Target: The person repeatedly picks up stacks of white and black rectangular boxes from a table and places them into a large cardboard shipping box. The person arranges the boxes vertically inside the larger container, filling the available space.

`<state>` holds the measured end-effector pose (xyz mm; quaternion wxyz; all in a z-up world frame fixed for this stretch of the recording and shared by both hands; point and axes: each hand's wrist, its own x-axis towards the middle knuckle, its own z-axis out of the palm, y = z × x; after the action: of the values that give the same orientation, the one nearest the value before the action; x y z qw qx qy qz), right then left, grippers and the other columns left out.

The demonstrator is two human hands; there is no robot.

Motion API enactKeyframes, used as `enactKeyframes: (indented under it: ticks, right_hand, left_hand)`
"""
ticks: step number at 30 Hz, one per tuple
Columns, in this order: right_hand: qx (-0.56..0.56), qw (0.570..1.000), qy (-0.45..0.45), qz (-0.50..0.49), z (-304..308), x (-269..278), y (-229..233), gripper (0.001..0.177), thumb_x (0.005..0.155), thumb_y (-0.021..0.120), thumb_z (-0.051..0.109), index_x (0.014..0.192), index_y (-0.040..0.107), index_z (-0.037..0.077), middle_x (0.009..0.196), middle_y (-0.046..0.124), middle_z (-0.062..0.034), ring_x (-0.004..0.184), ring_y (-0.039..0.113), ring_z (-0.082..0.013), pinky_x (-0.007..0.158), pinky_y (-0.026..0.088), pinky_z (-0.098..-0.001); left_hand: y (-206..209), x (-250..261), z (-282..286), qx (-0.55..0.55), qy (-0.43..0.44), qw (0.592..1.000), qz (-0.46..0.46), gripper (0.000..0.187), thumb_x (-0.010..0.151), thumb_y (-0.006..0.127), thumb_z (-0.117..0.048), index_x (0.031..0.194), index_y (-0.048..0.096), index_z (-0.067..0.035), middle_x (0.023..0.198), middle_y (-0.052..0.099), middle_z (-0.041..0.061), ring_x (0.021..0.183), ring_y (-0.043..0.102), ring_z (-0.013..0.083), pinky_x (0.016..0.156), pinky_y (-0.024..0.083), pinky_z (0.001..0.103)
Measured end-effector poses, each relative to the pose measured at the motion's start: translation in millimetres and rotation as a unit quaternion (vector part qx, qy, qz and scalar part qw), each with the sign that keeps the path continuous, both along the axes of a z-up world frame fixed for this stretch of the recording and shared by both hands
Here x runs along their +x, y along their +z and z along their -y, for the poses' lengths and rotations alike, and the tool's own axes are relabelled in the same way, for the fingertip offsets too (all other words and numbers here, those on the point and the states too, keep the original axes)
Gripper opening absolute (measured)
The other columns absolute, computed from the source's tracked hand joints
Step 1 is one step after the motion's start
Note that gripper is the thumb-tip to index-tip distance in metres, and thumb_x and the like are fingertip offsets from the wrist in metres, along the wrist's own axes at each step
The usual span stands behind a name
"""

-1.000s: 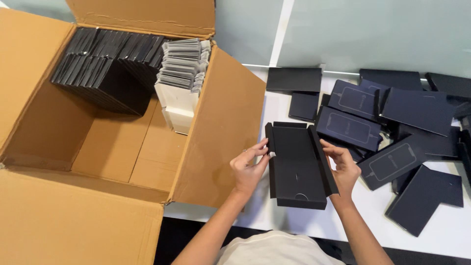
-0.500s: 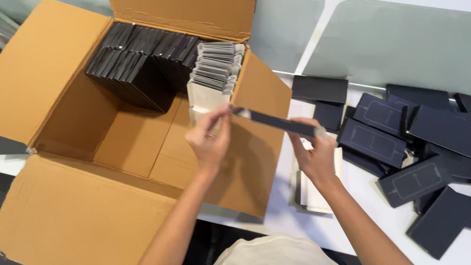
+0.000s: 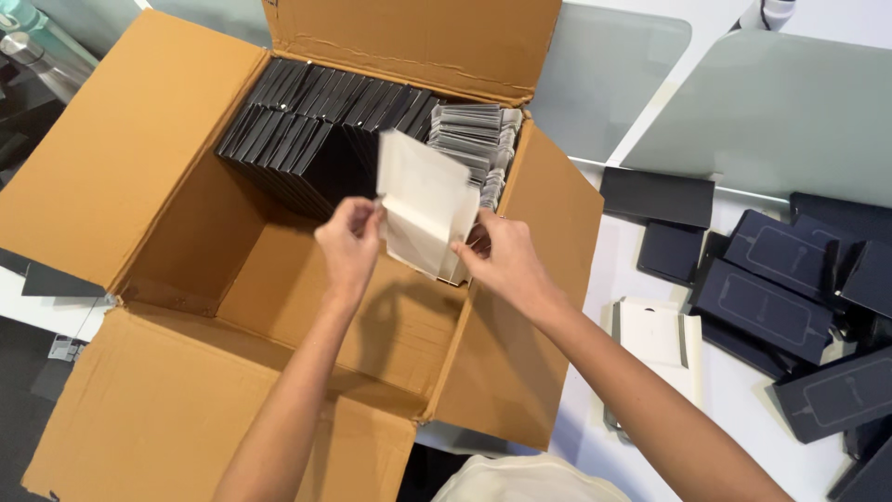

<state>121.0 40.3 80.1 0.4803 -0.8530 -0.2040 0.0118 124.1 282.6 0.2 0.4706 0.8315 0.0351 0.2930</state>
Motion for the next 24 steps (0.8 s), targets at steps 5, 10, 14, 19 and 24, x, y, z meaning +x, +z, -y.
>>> enactKeyframes:
  ticks: [5, 10, 14, 19, 24]
  right_hand:
    - [-0.004, 0.999, -0.028, -0.027, -4, 25, -29, 0.027, 0.083, 0.077, 0.010, 0.099, 0.066, -0.007, 0.082, 0.075, -0.0159, 0.071, 0.075, -0.0225, 0.068, 0.061, -0.0354]
    - [-0.025, 0.998, -0.032, -0.043, -8, 41, -40, 0.033, 0.077, 0.081, 0.007, 0.103, 0.065, -0.006, 0.085, 0.076, -0.0165, 0.073, 0.075, -0.0229, 0.069, 0.061, -0.0353]
    - [-0.020, 0.999, -0.031, -0.029, -10, 48, -41, 0.034, 0.078, 0.079, 0.004, 0.108, 0.065, -0.003, 0.088, 0.076, -0.0161, 0.076, 0.076, -0.0231, 0.071, 0.061, -0.0354]
    - [-0.072, 0.997, -0.037, 0.003, -10, 53, -42, 0.032, 0.080, 0.081, 0.007, 0.107, 0.068, -0.001, 0.088, 0.076, -0.0193, 0.081, 0.075, -0.0321, 0.075, 0.059, -0.0415]
    - [-0.164, 0.985, -0.045, 0.042, -12, 56, -44, 0.034, 0.077, 0.084, 0.010, 0.107, 0.070, 0.001, 0.087, 0.074, -0.0220, 0.085, 0.072, -0.0385, 0.078, 0.057, -0.0462]
  left_hand:
    - [-58, 9, 4, -0.028, -0.013, 0.992, -0.124, 0.007, 0.089, 0.074, -0.002, 0.093, 0.071, 0.003, 0.083, 0.077, 0.013, 0.073, 0.075, 0.0167, 0.068, 0.062, 0.029]
    - [-81, 22, 11, -0.034, -0.006, 0.984, -0.172, 0.014, 0.089, 0.075, -0.006, 0.087, 0.066, 0.005, 0.077, 0.074, 0.015, 0.069, 0.075, 0.0189, 0.066, 0.061, 0.031]
    - [-91, 29, 13, -0.042, 0.006, 0.983, -0.179, 0.011, 0.089, 0.072, -0.003, 0.086, 0.064, 0.004, 0.075, 0.074, 0.017, 0.068, 0.076, 0.0210, 0.064, 0.060, 0.033]
    - [-109, 29, 22, -0.041, 0.039, 0.984, -0.171, 0.009, 0.091, 0.068, -0.002, 0.091, 0.063, 0.005, 0.080, 0.075, 0.017, 0.074, 0.077, 0.0231, 0.068, 0.061, 0.033]
    - [-130, 12, 40, -0.139, 0.005, 0.981, -0.137, 0.023, 0.097, 0.062, -0.008, 0.115, 0.057, 0.006, 0.108, 0.074, 0.024, 0.104, 0.077, 0.0280, 0.091, 0.061, 0.033]
